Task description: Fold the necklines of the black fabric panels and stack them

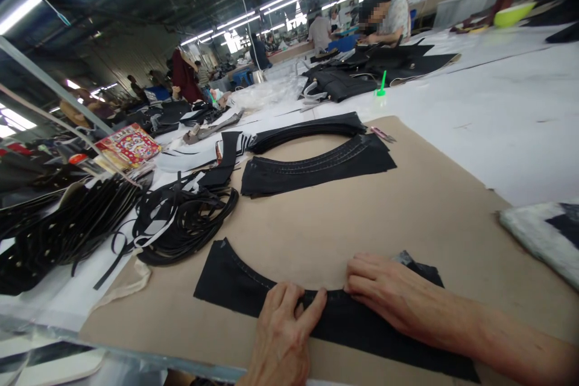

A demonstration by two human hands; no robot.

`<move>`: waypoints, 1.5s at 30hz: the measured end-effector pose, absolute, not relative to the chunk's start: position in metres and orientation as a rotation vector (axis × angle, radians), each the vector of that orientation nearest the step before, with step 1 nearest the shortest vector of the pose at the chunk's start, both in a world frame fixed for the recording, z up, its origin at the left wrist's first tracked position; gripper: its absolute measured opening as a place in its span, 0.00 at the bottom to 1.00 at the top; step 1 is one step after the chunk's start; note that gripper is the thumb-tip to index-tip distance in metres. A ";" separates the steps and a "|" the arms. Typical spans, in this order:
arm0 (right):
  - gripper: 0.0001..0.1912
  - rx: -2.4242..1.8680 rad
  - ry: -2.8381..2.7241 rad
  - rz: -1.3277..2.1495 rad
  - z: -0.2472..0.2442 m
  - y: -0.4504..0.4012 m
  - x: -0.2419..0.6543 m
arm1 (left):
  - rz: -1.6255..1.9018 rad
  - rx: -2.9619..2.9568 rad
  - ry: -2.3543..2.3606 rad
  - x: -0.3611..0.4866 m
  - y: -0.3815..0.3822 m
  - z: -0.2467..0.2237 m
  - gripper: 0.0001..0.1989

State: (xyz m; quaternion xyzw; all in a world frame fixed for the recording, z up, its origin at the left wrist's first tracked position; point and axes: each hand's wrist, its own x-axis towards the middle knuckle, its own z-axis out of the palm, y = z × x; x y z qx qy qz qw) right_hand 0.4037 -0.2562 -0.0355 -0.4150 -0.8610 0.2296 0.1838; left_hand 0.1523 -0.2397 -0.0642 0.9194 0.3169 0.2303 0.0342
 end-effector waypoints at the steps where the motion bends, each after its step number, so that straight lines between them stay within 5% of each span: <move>1: 0.11 -1.171 -2.438 0.632 -0.036 -0.257 0.405 | 0.762 2.825 0.983 0.154 -0.240 -0.063 0.24; 19: 0.06 -1.234 -2.479 0.595 -0.034 -0.264 0.411 | 0.736 2.844 0.557 0.168 -0.232 -0.054 0.22; 45: 0.11 -1.144 -2.571 0.433 -0.032 -0.271 0.431 | 0.585 2.900 0.840 0.185 -0.257 -0.069 0.26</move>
